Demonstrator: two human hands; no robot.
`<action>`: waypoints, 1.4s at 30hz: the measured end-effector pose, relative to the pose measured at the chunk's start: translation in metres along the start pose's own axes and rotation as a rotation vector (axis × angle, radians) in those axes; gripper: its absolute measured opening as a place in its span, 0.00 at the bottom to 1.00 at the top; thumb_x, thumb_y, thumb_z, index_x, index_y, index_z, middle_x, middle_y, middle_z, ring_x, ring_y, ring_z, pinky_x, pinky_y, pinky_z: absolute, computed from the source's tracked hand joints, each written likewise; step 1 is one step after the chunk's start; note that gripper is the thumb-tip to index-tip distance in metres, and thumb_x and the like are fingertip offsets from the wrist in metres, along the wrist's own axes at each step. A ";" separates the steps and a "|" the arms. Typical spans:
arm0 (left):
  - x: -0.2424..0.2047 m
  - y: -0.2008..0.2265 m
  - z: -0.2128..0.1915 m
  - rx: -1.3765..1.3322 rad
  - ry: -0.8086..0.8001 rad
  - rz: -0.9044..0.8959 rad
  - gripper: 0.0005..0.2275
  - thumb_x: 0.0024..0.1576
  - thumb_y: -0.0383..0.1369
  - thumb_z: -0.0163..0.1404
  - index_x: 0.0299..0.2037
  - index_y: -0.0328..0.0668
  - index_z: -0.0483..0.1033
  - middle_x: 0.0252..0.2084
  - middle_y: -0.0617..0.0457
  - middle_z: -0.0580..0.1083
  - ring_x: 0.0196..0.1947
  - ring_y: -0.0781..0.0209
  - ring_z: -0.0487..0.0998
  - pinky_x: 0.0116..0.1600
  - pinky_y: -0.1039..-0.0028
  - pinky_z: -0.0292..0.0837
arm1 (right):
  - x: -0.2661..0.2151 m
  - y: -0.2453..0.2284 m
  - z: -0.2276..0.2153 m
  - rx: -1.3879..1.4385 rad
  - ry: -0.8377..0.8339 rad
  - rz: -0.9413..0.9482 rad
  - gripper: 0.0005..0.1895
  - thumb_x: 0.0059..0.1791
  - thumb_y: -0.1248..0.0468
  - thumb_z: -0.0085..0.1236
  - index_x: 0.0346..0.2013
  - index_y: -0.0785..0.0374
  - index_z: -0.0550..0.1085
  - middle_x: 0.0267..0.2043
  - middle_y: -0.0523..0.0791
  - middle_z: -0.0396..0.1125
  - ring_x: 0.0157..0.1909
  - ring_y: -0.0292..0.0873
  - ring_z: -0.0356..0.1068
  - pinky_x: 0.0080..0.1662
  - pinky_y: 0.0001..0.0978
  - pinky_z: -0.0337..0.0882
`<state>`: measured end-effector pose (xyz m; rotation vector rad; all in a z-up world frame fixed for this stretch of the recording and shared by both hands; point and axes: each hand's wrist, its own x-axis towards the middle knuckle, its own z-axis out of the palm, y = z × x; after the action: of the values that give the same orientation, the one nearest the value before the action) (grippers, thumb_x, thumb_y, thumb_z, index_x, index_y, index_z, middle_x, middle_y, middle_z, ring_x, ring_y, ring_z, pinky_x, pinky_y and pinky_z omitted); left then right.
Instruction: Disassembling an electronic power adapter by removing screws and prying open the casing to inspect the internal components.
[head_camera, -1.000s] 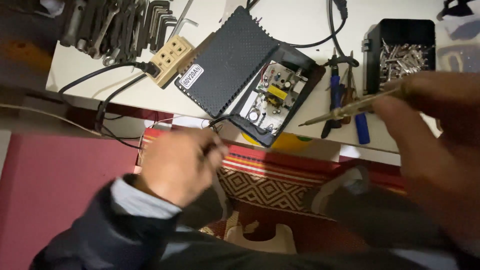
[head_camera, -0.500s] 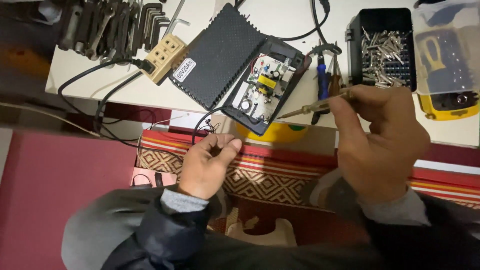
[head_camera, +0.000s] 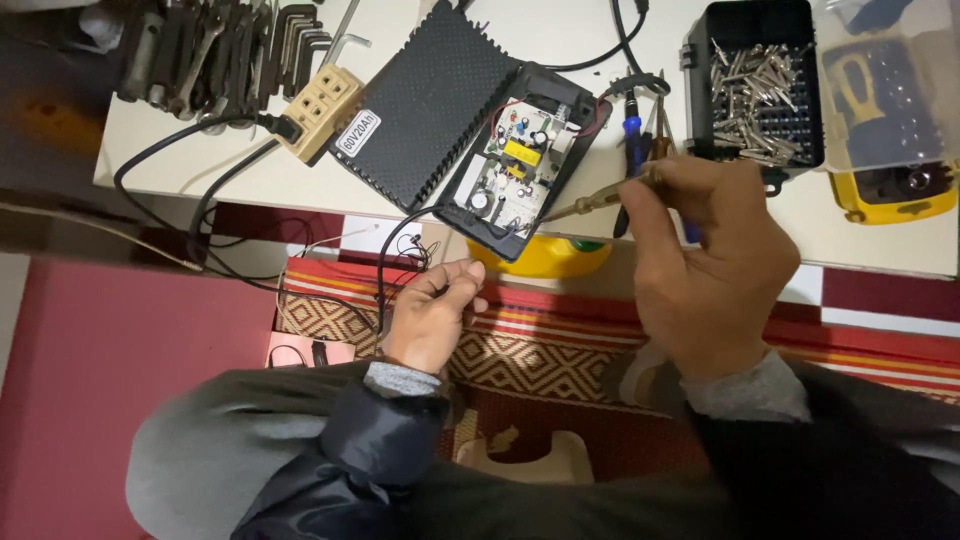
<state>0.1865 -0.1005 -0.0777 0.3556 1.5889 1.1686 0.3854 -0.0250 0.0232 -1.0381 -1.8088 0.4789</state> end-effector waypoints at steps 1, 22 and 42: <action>0.000 0.001 0.003 -0.042 0.023 -0.022 0.09 0.58 0.26 0.54 0.45 0.28 0.81 0.31 0.51 0.76 0.27 0.65 0.74 0.33 0.79 0.68 | 0.000 0.000 0.001 0.005 0.003 0.003 0.11 0.54 0.81 0.62 0.47 0.77 0.68 0.43 0.55 0.71 0.40 0.47 0.74 0.46 0.34 0.74; 0.015 -0.012 0.011 -0.140 -0.009 0.047 0.09 0.58 0.24 0.54 0.45 0.26 0.81 0.33 0.48 0.77 0.27 0.64 0.73 0.36 0.79 0.69 | 0.000 0.000 0.011 -0.064 -0.066 -0.073 0.11 0.52 0.80 0.64 0.45 0.76 0.71 0.40 0.53 0.72 0.36 0.44 0.72 0.41 0.33 0.72; 0.011 -0.005 0.013 -0.106 -0.002 0.055 0.09 0.58 0.25 0.54 0.44 0.26 0.82 0.34 0.48 0.78 0.29 0.63 0.73 0.38 0.77 0.71 | 0.004 0.003 0.014 -0.073 -0.113 -0.132 0.11 0.52 0.80 0.64 0.46 0.76 0.72 0.48 0.56 0.73 0.39 0.47 0.73 0.43 0.33 0.73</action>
<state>0.1953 -0.0885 -0.0868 0.3330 1.5174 1.2887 0.3734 -0.0182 0.0174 -0.9496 -1.9935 0.4003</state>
